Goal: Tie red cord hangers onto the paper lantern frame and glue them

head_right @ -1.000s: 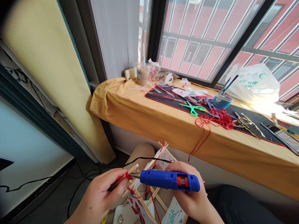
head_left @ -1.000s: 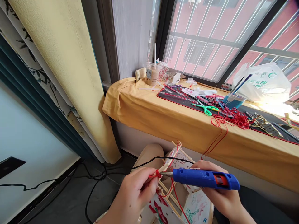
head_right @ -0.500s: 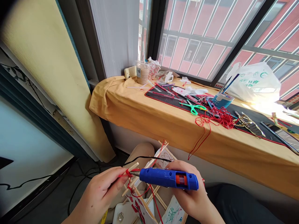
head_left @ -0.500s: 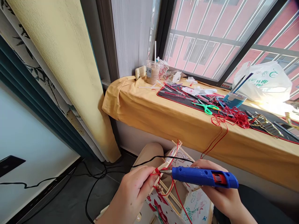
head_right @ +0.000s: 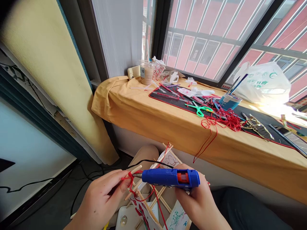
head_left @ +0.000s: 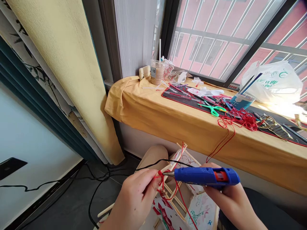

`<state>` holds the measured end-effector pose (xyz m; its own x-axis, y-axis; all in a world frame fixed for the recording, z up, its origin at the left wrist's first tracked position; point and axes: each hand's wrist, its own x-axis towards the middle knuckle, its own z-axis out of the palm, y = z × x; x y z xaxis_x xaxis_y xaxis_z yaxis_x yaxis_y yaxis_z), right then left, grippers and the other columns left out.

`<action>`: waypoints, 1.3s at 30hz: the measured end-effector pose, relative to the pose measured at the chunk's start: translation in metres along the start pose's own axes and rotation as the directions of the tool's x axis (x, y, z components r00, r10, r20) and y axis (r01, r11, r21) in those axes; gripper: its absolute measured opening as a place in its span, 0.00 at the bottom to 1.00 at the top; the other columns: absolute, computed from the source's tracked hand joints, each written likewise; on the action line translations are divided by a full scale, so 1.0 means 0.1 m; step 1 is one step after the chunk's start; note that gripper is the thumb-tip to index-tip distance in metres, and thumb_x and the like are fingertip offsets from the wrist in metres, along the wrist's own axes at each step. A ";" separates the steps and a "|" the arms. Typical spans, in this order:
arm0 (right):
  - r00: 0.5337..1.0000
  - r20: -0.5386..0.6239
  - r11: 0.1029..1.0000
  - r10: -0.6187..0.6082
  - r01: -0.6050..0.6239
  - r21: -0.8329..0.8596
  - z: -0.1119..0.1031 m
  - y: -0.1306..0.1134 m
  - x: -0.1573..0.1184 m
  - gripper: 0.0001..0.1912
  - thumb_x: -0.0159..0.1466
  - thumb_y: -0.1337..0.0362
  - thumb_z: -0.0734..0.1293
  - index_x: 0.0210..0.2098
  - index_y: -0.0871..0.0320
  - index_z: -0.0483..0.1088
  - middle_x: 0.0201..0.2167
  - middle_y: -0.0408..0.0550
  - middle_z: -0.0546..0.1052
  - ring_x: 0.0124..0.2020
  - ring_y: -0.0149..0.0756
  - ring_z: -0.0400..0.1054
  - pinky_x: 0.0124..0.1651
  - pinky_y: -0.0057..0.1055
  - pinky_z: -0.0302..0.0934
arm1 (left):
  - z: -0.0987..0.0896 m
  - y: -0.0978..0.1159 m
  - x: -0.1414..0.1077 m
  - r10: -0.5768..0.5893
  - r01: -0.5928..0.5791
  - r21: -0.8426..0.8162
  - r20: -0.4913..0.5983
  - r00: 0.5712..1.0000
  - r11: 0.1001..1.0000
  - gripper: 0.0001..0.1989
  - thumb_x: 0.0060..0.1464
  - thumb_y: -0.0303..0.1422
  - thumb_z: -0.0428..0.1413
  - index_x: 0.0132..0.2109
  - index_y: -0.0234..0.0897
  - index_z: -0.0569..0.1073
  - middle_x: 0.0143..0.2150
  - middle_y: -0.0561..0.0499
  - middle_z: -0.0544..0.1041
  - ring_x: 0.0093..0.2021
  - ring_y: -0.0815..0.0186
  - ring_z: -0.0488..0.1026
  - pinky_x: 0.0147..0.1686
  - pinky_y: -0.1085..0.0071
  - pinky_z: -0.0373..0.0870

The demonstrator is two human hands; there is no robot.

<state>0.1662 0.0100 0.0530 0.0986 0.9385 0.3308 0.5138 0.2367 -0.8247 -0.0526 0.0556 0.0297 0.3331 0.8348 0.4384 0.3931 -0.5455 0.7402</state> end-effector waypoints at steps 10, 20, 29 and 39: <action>0.998 -0.023 0.999 0.050 -0.050 0.000 0.01 0.06 -0.05 0.03 0.53 0.67 0.64 0.24 0.58 0.69 0.23 0.44 0.71 0.22 0.32 0.62 0.23 0.25 0.56 | 0.01 -0.02 -0.01 -0.052 0.052 -0.004 0.011 0.999 0.999 0.12 0.58 0.33 0.48 0.31 0.38 0.73 0.26 0.52 0.76 0.26 0.70 0.73 0.27 0.79 0.68; 0.998 -0.034 0.998 0.061 -0.061 0.006 0.02 0.04 -0.05 0.03 0.53 0.67 0.64 0.24 0.57 0.69 0.22 0.43 0.71 0.20 0.31 0.61 0.24 0.26 0.57 | 0.01 0.01 0.00 -0.045 0.045 -0.004 0.011 0.999 0.999 0.14 0.59 0.32 0.47 0.29 0.36 0.72 0.24 0.53 0.74 0.24 0.71 0.71 0.25 0.80 0.65; 0.996 -0.037 0.997 0.077 -0.075 0.030 0.03 0.01 -0.04 0.03 0.52 0.67 0.64 0.23 0.58 0.70 0.23 0.45 0.73 0.22 0.31 0.62 0.24 0.25 0.56 | 0.02 0.01 -0.02 -0.041 0.040 0.017 0.014 0.999 0.999 0.14 0.60 0.33 0.46 0.28 0.37 0.70 0.23 0.55 0.72 0.23 0.72 0.68 0.24 0.80 0.63; 0.993 -0.043 0.992 0.113 -0.111 0.056 0.06 -0.04 -0.04 0.03 0.50 0.69 0.64 0.22 0.57 0.69 0.24 0.43 0.73 0.23 0.31 0.63 0.24 0.25 0.56 | 0.03 -0.03 -0.02 0.030 -0.030 0.123 0.007 1.000 0.992 0.16 0.60 0.32 0.46 0.24 0.36 0.66 0.19 0.57 0.66 0.20 0.74 0.64 0.21 0.81 0.59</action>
<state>0.1592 0.0070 0.0521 0.1929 0.9476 0.2545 0.4509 0.1448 -0.8807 -0.0513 0.0551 0.0252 0.3503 0.8178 0.4566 0.4850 -0.5754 0.6585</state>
